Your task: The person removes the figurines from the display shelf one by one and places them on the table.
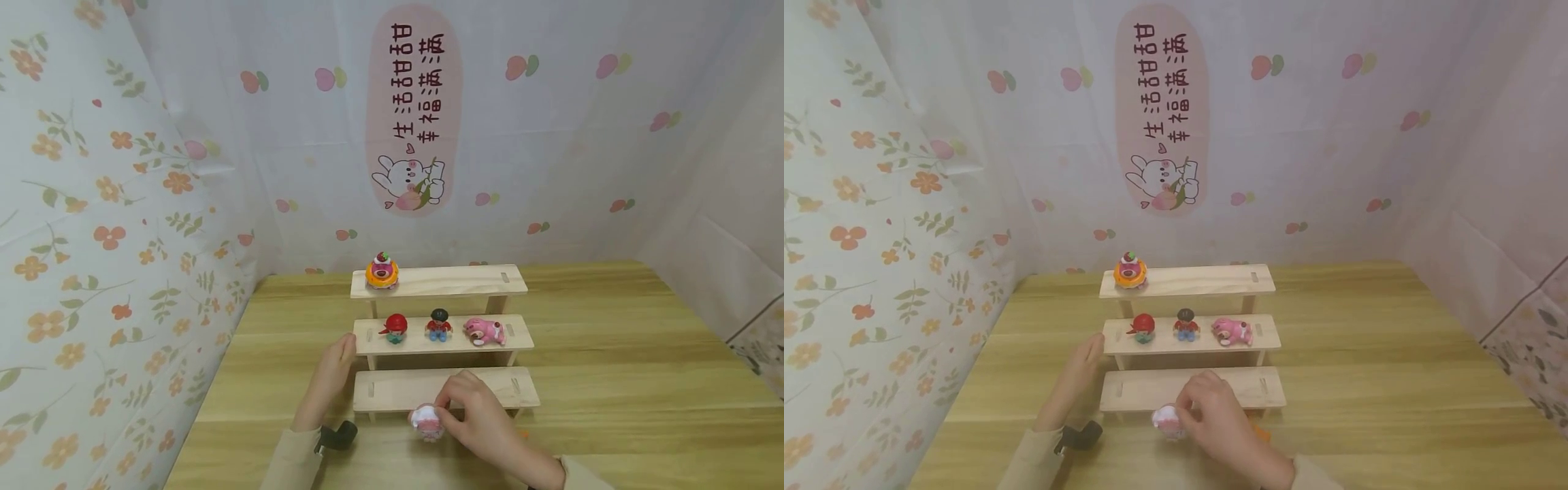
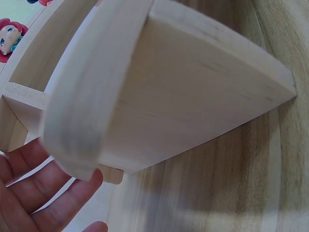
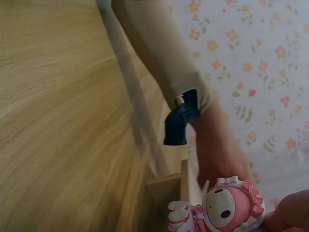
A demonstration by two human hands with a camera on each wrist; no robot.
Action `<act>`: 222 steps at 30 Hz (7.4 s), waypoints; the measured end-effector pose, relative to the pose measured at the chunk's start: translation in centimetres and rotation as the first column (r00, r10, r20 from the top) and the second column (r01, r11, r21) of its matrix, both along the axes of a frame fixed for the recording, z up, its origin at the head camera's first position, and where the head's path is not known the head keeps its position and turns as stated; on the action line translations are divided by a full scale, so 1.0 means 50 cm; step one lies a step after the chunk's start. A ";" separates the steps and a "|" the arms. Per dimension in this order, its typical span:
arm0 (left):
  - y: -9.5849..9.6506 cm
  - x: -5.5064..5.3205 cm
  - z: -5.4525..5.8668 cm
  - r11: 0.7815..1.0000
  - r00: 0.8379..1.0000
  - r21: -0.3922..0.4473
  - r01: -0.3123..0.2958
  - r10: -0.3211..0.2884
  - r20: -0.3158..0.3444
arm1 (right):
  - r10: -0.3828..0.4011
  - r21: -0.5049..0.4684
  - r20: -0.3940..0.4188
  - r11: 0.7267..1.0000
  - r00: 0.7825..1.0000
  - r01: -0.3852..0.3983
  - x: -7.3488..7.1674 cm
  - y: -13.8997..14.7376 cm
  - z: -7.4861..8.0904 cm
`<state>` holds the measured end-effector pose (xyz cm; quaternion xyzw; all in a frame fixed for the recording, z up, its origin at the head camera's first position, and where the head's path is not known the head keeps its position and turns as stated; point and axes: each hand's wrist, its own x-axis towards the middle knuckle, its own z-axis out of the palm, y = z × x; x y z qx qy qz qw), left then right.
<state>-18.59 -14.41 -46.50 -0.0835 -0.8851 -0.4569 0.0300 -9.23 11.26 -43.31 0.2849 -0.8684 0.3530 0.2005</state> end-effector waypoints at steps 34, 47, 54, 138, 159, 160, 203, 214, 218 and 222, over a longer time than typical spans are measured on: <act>-0.001 -0.003 -0.006 1.000 0.999 -0.008 0.023 -0.023 -0.049 | -0.021 0.129 0.112 0.992 0.994 0.006 0.007 0.005 -0.052; -0.001 0.002 -0.003 0.999 1.000 0.029 0.015 -0.015 -0.019 | -0.029 0.196 0.150 0.981 0.988 -0.001 0.014 0.011 -0.045; -0.002 0.000 -0.004 1.000 0.999 0.015 0.025 -0.025 -0.024 | -0.025 0.235 0.196 0.972 0.980 -0.022 0.015 0.013 -0.037; -0.002 0.004 0.005 0.999 0.999 -0.003 0.044 -0.044 0.004 | -0.155 0.326 0.001 0.934 0.988 0.146 -0.309 -0.118 0.271; -0.004 0.000 0.000 0.998 0.998 0.018 0.058 -0.058 0.023 | -0.135 0.303 -0.016 0.943 0.991 0.134 -0.320 -0.140 0.263; -0.004 0.000 -0.001 0.998 0.998 0.018 0.059 -0.060 0.024 | -0.136 0.304 -0.015 0.943 0.991 0.134 -0.321 -0.141 0.262; -0.003 -0.004 0.002 0.999 0.999 0.023 0.043 -0.044 0.028 | -0.056 0.139 -0.011 0.989 0.998 0.057 -0.205 -0.092 0.269; -0.004 -0.003 0.006 0.999 0.999 -0.004 0.043 -0.043 0.016 | 0.000 0.176 0.007 0.984 1.000 -0.001 -0.148 -0.095 0.253; -0.003 -0.001 0.009 0.999 0.999 -0.003 0.047 -0.046 0.023 | 0.031 0.196 -0.011 0.980 0.999 -0.028 -0.129 -0.097 0.240; -0.003 0.000 0.010 0.999 0.999 -0.006 0.043 -0.042 0.030 | 0.051 0.210 0.007 0.976 0.999 -0.051 -0.111 -0.098 0.221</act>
